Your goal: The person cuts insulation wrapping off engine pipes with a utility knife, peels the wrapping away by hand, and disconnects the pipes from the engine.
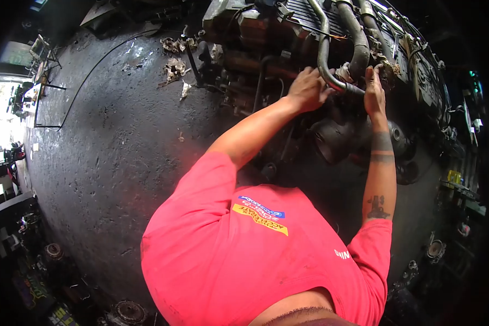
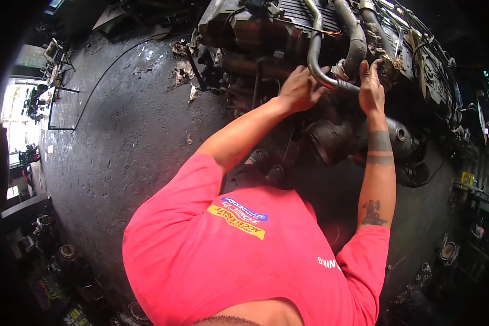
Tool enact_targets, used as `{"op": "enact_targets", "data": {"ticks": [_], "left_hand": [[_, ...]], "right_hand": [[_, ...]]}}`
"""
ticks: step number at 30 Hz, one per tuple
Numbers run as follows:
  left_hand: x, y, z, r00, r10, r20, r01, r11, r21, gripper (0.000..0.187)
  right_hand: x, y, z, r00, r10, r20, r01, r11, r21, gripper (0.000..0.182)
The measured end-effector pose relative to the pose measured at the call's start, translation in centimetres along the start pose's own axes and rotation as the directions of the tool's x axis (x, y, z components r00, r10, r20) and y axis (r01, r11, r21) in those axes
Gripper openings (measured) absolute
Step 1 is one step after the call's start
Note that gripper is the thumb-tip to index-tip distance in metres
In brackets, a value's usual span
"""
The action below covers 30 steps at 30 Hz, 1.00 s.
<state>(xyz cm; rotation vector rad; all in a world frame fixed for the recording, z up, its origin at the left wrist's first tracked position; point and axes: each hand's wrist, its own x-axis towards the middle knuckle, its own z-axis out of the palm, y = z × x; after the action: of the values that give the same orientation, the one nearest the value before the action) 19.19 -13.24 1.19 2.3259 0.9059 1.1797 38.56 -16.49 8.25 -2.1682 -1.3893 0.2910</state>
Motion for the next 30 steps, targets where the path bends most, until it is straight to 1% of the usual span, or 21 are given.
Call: {"op": "enact_targets", "data": {"ticks": [1,3,4,6,7,8,10,12,13,14,15,16,17,18,19,20,22,26,28,29,30], "left_hand": [[1.0,0.0,1.7,1.000,-0.004,-0.007,0.004,1.000,-0.001,0.040],[3.1,-0.1,4.4,0.967,0.118,-0.224,-0.179,0.944,-0.277,0.040],[3.5,0.3,5.1,0.966,0.120,-0.228,-0.183,0.944,-0.276,0.040],[3.9,1.3,5.3,0.944,0.010,-0.331,-0.017,1.000,-0.017,0.045],[4.1,1.6,4.7,0.962,-0.065,-0.264,0.040,0.994,-0.098,0.041],[4.1,1.2,5.2,0.956,-0.121,-0.267,0.071,0.979,-0.191,0.036],[4.0,0.4,5.9,0.951,-0.289,-0.109,0.252,0.930,-0.268,0.034],[3.9,-0.5,5.9,0.947,-0.302,-0.113,0.265,0.928,-0.263,0.030],[3.8,0.2,5.3,0.945,-0.313,-0.094,0.278,0.921,-0.274,0.026],[4.0,0.4,4.0,0.967,-0.249,-0.043,0.224,0.924,-0.309,0.025],[4.4,-0.2,4.4,0.964,-0.260,-0.057,0.211,0.877,-0.431,0.024],[4.7,-1.1,4.8,0.971,-0.234,-0.055,0.187,0.881,-0.435,0.032],[4.9,-2.9,5.8,0.992,-0.122,-0.037,0.092,0.886,-0.454,0.036],[5.0,-1.2,3.0,0.989,-0.142,0.033,0.143,0.898,-0.415,0.035],[5.4,-1.6,2.9,0.954,-0.238,0.182,0.299,0.807,-0.508,0.035],[5.3,-2.0,2.6,0.892,-0.313,0.325,0.450,0.681,-0.577,0.037],[5.6,-3.5,3.5,0.842,-0.307,0.443,0.539,0.479,-0.693,0.039],[6.3,-4.9,4.7,0.853,-0.312,0.418,0.522,0.508,-0.685,0.045],[6.7,-5.4,5.0,0.802,-0.310,0.511,0.575,0.630,-0.521,0.048],[7.1,-5.6,5.1,0.796,-0.291,0.531,0.547,0.722,-0.424,0.052],[7.2,-5.2,4.7,0.796,-0.289,0.532,0.546,0.723,-0.424,0.052]], "right_hand": [[0.1,0.0,0.0,1.000,0.011,0.028,-0.011,1.000,0.008,0.079],[0.1,-0.2,-0.1,0.999,0.016,0.043,-0.018,0.999,0.037,0.078],[-0.1,-0.2,-0.2,0.999,0.012,0.040,-0.014,0.999,0.036,0.078],[-0.1,-0.5,-0.2,0.999,-0.040,-0.003,0.040,0.998,0.046,0.077],[0.5,0.3,0.3,0.998,-0.059,0.011,0.059,0.998,0.011,0.078],[1.1,1.7,0.7,0.989,-0.146,-0.028,0.147,0.989,0.022,0.079],[0.7,0.4,0.4,0.995,-0.097,-0.009,0.097,0.995,0.038,0.078],[0.9,0.8,0.9,0.996,-0.080,-0.030,0.081,0.996,0.025,0.076],[0.9,0.9,1.0,0.993,-0.116,0.019,0.114,0.991,0.075,0.075],[0.9,1.2,0.5,0.988,-0.144,0.056,0.137,0.984,0.114,0.074],[0.9,1.1,0.2,0.994,-0.092,0.054,0.088,0.993,0.074,0.074],[0.8,0.7,0.2,0.998,-0.039,0.054,0.037,0.999,0.038,0.075],[0.5,0.4,0.1,0.999,-0.026,0.026,0.025,0.999,0.025,0.077],[0.1,0.0,-0.1,1.000,-0.022,0.006,0.022,1.000,0.018,0.079],[-0.2,-0.5,-0.2,1.000,-0.013,0.003,0.012,0.999,0.035,0.082],[-0.3,-0.8,-0.3,1.000,-0.008,0.006,0.007,0.998,0.058,0.085],[0.0,-0.5,-0.3,0.999,-0.017,0.035,0.015,0.999,0.048,0.089],[0.1,-0.2,0.0,1.000,-0.013,0.025,0.012,0.998,0.058,0.090],[0.1,-0.3,0.0,1.000,-0.014,0.009,0.014,0.998,0.060,0.090],[0.1,-0.3,0.0,1.000,-0.009,0.018,0.008,0.998,0.058,0.091],[0.1,-0.3,-0.1,1.000,-0.005,0.026,0.003,0.998,0.058,0.092]]}}
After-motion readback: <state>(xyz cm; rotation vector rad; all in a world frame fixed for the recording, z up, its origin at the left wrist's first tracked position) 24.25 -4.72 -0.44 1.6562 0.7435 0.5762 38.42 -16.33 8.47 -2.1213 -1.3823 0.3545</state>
